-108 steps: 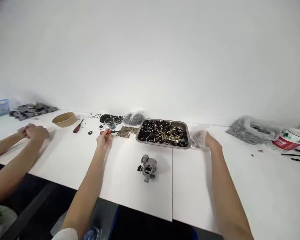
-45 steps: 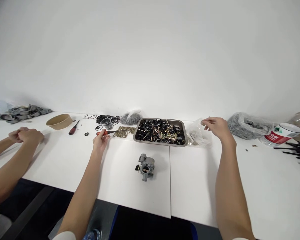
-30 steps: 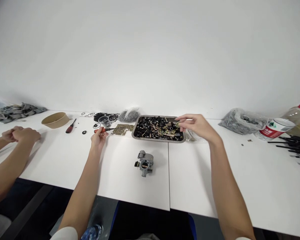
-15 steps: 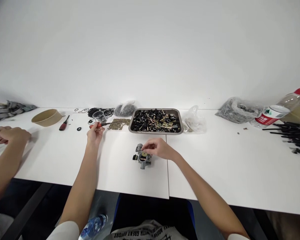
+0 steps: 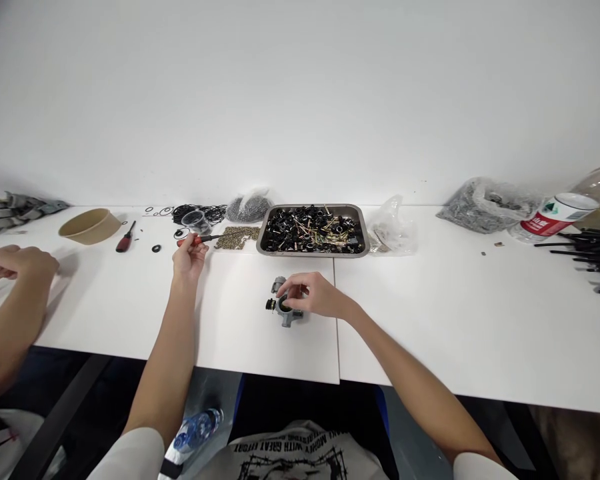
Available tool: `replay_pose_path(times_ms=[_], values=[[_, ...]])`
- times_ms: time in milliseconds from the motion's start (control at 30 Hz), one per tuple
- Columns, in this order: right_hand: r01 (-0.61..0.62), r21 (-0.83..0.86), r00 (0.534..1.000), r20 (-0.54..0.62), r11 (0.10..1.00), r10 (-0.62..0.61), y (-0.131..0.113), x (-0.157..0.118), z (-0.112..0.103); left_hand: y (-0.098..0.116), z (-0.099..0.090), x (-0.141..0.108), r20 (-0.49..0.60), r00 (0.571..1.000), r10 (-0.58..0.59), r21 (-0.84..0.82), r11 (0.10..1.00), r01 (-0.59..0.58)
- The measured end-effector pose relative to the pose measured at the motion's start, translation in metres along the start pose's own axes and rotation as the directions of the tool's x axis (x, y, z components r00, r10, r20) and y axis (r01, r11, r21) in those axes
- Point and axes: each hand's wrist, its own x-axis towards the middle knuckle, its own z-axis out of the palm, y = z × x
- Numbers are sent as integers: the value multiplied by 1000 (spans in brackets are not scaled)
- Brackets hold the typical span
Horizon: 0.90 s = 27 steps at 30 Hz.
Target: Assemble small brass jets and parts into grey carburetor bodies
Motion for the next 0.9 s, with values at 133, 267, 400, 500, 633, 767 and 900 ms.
replay_pose_path(times_ms=[133, 267, 400, 500, 633, 767, 900], values=[[5, -11, 1000, -15, 1000, -5, -1, 0, 3, 0, 0, -1, 1, 1000, -2, 0, 1000, 2], [14, -20, 999, -35, 1000, -14, 0, 0, 4, 0, 1, -1, -5, 1000, -3, 1, 1000, 3], [45, -34, 998, -37, 998, -46, 3, 0, 4, 1, 1, -2, -1, 1000, -11, 8, 1000, 11], [60, -39, 998, -26, 997, -61, 4, -1, 4, 2, 1, -3, -3, 1000, -20, 10, 1000, 20], [58, -32, 997, -39, 998, -60, 4, -1, 4, 3, 2, -4, -10, 1000, -26, 7, 1000, 26], [67, -10, 997, -29, 998, -68, 5, 0, 6, 4, 4, -5, -16, 999, -27, 2, 1000, 27], [49, 8, 999, -15, 999, -49, 5, 1, 6, 4, 4, -5, -13, 1000, -28, -2, 1000, 28]])
